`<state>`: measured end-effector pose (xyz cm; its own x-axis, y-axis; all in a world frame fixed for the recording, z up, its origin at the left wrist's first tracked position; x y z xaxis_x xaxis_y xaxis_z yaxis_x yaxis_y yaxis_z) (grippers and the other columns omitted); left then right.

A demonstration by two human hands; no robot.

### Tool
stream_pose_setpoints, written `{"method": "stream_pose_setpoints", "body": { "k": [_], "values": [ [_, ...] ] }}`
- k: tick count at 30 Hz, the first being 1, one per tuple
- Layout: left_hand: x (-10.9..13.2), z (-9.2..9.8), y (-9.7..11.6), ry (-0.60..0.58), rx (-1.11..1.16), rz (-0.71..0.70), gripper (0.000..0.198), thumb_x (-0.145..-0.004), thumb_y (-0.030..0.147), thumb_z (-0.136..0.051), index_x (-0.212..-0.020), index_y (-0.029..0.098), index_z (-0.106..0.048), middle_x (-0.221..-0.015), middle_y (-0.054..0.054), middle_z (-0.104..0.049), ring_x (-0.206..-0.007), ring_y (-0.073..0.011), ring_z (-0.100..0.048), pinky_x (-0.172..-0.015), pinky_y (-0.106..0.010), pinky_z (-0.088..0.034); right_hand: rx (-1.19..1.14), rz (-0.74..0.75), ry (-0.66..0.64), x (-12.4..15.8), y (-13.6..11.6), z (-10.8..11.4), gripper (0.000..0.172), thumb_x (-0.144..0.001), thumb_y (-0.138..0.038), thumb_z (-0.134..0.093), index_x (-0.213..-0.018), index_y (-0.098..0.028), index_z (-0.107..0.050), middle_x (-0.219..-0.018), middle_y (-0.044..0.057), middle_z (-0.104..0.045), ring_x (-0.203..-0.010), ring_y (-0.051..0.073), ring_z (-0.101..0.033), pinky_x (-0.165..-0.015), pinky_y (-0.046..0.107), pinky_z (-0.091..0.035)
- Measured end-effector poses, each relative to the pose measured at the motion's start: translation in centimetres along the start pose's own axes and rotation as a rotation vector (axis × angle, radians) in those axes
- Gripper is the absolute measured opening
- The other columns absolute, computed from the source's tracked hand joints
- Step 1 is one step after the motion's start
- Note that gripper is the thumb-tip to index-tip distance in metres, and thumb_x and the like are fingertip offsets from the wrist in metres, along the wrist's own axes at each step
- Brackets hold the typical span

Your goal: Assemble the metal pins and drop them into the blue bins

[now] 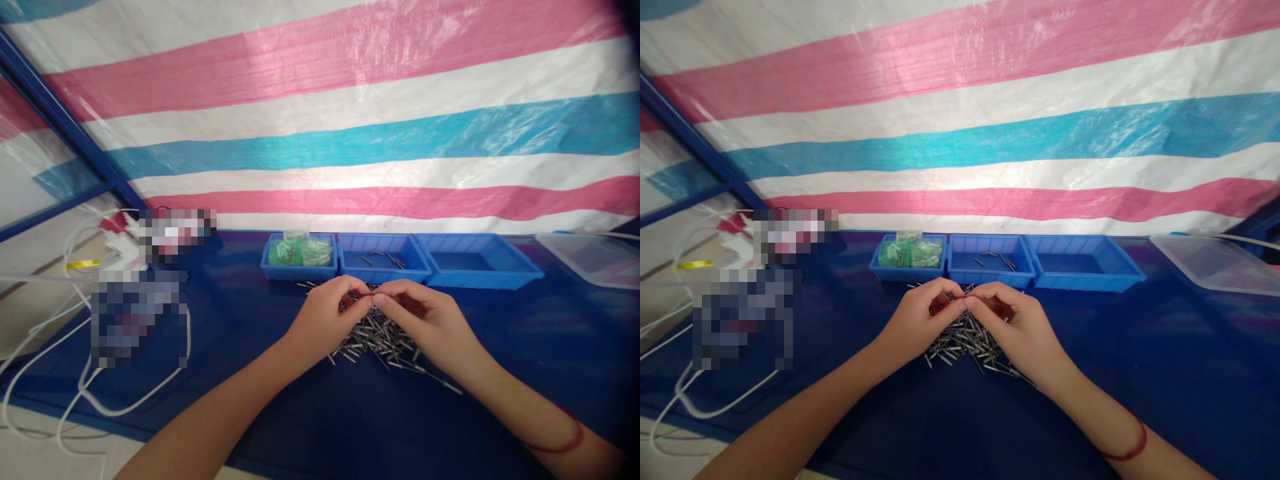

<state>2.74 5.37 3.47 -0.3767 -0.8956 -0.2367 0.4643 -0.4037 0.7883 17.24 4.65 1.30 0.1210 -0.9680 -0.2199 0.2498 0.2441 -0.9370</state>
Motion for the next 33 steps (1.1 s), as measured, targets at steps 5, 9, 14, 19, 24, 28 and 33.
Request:
{"method": "stream_pose_setpoints", "body": {
  "k": [5, 9, 14, 19, 24, 28, 33],
  "values": [
    [0.0, -0.4, 0.4, -0.081, -0.074, -0.074, 0.023, -0.092, 0.03, -0.049, -0.101, 0.016, -0.065, -0.088, -0.002, -0.067, -0.071, -0.0119, -0.057, -0.066, -0.022, -0.04, 0.049, 0.023, -0.001, 0.0, 0.0, 0.4, 0.02, -0.081, -0.039, -0.064, -0.09, -0.022, -0.069, -0.086, 0.004, -0.067, -0.076, 0.019, -0.059, -0.066, 0.031, -0.047],
    [-0.1, -0.9, 0.2, -0.123, -0.105, -0.108, 0.025, -0.094, 0.033, -0.047, -0.09, 0.016, -0.065, -0.08, -0.001, -0.064, -0.069, -0.0116, -0.054, -0.065, -0.022, -0.039, 0.126, 0.125, 0.007, 0.2, -0.8, 0.4, 0.017, -0.084, -0.033, -0.061, -0.093, -0.022, -0.069, -0.074, 0.002, -0.058, -0.07, 0.016, -0.054, -0.062, 0.03, -0.044],
    [-0.2, -0.5, -0.2, -0.114, -0.097, -0.07, 0.024, -0.088, 0.04, -0.056, -0.089, 0.018, -0.065, -0.075, 0.001, -0.06, -0.066, -0.0111, -0.052, -0.064, -0.022, -0.039, 0.229, 0.268, -0.012, 0.5, -2.2, 0.1, 0.015, -0.086, -0.024, -0.057, -0.093, -0.021, -0.07, -0.064, -0.002, -0.044, -0.059, 0.012, -0.046, -0.053, 0.027, -0.038],
    [-0.3, 0.5, -0.1, -0.068, -0.083, -0.044, 0.018, -0.084, 0.036, -0.061, -0.084, 0.018, -0.063, -0.078, 0.001, -0.061, -0.065, -0.0101, -0.052, -0.064, -0.022, -0.04, 0.305, 0.266, 0.009, 0.4, -2.2, 0.3, 0.016, -0.085, -0.024, -0.057, -0.093, -0.022, -0.071, -0.064, -0.001, -0.046, -0.057, 0.012, -0.045, -0.052, 0.026, -0.037],
    [-0.4, 0.9, 0.2, -0.028, -0.026, -0.014, 0.029, -0.088, 0.043, -0.054, -0.099, 0.017, -0.061, -0.08, 0.0, -0.063, -0.062, -0.0102, -0.052, -0.061, -0.022, -0.041, 0.284, 0.151, 0.08, -0.9, -1.1, 1.2, 0.023, -0.086, -0.036, -0.056, -0.088, -0.02, -0.072, -0.07, 0.003, -0.06, -0.064, 0.016, -0.053, -0.056, 0.029, -0.041],
    [-0.7, 1.5, -0.1, 0.0, -0.099, -0.026, 0.033, -0.093, 0.043, -0.044, -0.108, 0.018, -0.059, -0.084, -0.002, -0.064, -0.064, -0.0118, -0.055, -0.064, -0.024, -0.043, 0.148, -0.041, 0.312, -2.8, 0.8, 4.1, 0.034, -0.081, -0.049, -0.059, -0.09, -0.019, -0.073, -0.065, 0.004, -0.062, -0.057, 0.017, -0.053, -0.048, 0.028, -0.038],
    [-1.0, 1.8, -1.3, -0.094, -0.376, -0.136, 0.02, -0.089, 0.019, -0.046, -0.098, 0.015, -0.063, -0.091, -0.006, -0.065, -0.081, -0.0171, -0.059, -0.077, -0.029, -0.045, -0.001, -0.168, 0.33, -2.9, 2.5, 5.6, 0.044, -0.078, -0.054, -0.06, -0.094, -0.016, -0.073, -0.053, -0.001, -0.05, -0.045, 0.011, -0.042, -0.037, 0.023, -0.028]
  ]
}}
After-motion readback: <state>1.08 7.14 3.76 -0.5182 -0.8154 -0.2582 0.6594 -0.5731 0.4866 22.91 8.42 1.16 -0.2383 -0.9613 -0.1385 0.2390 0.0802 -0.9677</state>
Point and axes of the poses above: each hand's wrist, its own x-axis away from the middle knuckle, its own z-axis out of the back of the hand, y = z × x, the point moved 6 cm from there along -x, towards the middle knuckle
